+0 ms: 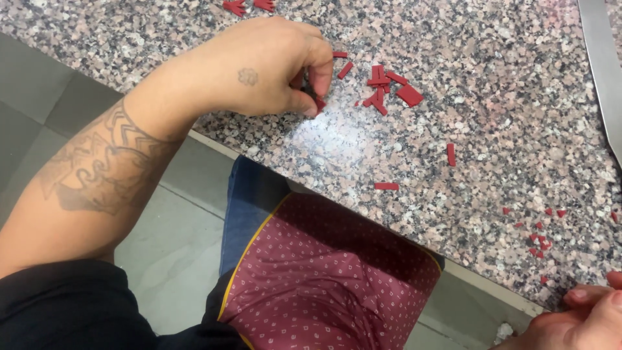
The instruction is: Cutting small pieces of red fondant into triangle shapes on a granite countertop.
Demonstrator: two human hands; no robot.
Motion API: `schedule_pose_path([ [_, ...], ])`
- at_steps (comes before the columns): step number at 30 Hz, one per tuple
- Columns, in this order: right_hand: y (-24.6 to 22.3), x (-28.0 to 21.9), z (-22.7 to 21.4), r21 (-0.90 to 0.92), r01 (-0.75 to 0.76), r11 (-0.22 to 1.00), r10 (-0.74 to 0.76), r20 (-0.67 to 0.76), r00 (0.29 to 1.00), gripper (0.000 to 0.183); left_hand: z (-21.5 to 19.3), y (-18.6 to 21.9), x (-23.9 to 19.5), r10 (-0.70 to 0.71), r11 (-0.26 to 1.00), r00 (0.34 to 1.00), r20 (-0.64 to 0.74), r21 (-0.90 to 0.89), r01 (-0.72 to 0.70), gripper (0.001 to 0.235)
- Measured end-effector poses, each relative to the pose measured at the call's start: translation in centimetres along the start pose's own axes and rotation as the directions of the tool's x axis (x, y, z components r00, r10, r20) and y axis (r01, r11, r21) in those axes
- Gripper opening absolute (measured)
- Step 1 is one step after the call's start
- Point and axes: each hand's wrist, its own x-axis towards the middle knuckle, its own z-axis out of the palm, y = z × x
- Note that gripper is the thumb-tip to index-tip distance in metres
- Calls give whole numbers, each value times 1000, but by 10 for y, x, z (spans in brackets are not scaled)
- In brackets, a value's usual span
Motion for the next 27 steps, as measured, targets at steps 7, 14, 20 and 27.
schedule_pose_path([
  [7,-20,0,9,-77,50,996,-49,19,999,29,3,-1,-2,-34,996,999,-8,-87,34,23],
  [14,-42,-5,18,-40,-56,998,55,-35,998,20,9,3,-2,-59,935,997,-48,-353,39,24],
  [20,-130,-10,67,-57,100,993,-75,349,934,21,23,4,2,-52,896,997,-59,-444,21,19],
  [27,-154,2,123,-62,327,943,-220,620,753,27,37,-1,0,-21,873,996,-84,-487,-23,18],
])
